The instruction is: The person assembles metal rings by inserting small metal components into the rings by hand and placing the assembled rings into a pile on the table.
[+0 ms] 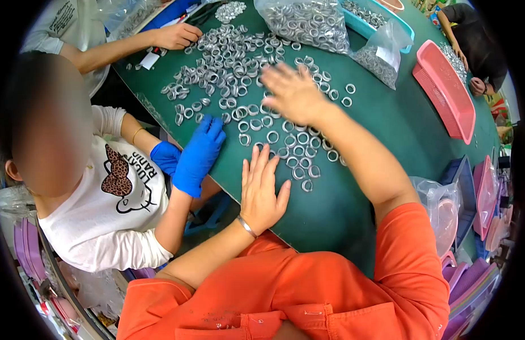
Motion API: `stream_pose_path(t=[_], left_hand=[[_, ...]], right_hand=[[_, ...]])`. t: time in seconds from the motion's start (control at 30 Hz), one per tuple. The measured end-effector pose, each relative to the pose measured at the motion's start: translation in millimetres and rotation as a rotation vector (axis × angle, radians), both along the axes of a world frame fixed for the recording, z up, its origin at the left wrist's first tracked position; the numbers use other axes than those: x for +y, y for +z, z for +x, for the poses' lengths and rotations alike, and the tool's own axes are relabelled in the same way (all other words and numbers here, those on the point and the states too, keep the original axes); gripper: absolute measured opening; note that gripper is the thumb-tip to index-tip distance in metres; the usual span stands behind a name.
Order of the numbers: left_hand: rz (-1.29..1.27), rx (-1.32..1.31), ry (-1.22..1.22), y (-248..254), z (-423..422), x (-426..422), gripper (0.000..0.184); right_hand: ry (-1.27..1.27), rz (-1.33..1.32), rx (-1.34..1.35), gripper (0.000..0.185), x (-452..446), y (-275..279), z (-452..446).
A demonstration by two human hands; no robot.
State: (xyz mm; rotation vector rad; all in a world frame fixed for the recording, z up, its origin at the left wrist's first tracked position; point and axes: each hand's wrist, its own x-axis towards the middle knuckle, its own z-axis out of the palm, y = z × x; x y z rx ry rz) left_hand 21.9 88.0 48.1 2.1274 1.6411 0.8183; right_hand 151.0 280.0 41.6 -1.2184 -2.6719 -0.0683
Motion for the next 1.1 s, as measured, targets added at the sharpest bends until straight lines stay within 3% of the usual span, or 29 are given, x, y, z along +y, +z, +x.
stream_pose_path(t=[0.17,0.3,0.4,0.5,0.53,0.63,0.77,0.83,0.97,1.03,1.1], left_hand=[[-0.006,0.083,-0.023,2,2,1,0.05],[0.021,0.071,-0.069,-2,-2,1,0.036],[0.129,-0.02,-0.091,-1,-3,1,0.02],[0.314,-0.056,-0.08,18,9,13,0.019],[0.32,-0.078,-0.116,19,15,19,0.018],[0.336,-0.088,-0.204,14,32,42,0.013],[0.297,0.009,-0.287,8,54,57,0.012],[0.328,0.062,-0.339,9,66,62,0.015],[0.258,0.153,-0.408,3,74,71,0.017],[0.245,0.078,-0.441,4,73,71,0.018],[0.223,-0.042,-0.47,4,69,66,0.019]], right_hand=[[-0.199,-0.219,0.073,0.053,-27,15,51],[-0.229,-0.358,0.228,0.04,-93,20,76],[-0.378,-0.05,0.66,0.016,-132,20,103],[-0.622,-0.207,0.73,0.012,-162,28,109],[-0.59,-0.217,0.757,0.009,-164,27,105],[-0.553,-0.151,0.584,0.015,-166,16,96],[-0.47,-0.034,0.556,0.017,-175,10,102],[-0.599,-0.311,0.882,0.015,-185,13,103],[-0.667,-0.343,0.913,0.015,-200,15,107],[-0.617,-0.388,1.106,0.011,-206,16,108],[-0.584,-0.456,1.222,0.019,-211,10,110]])
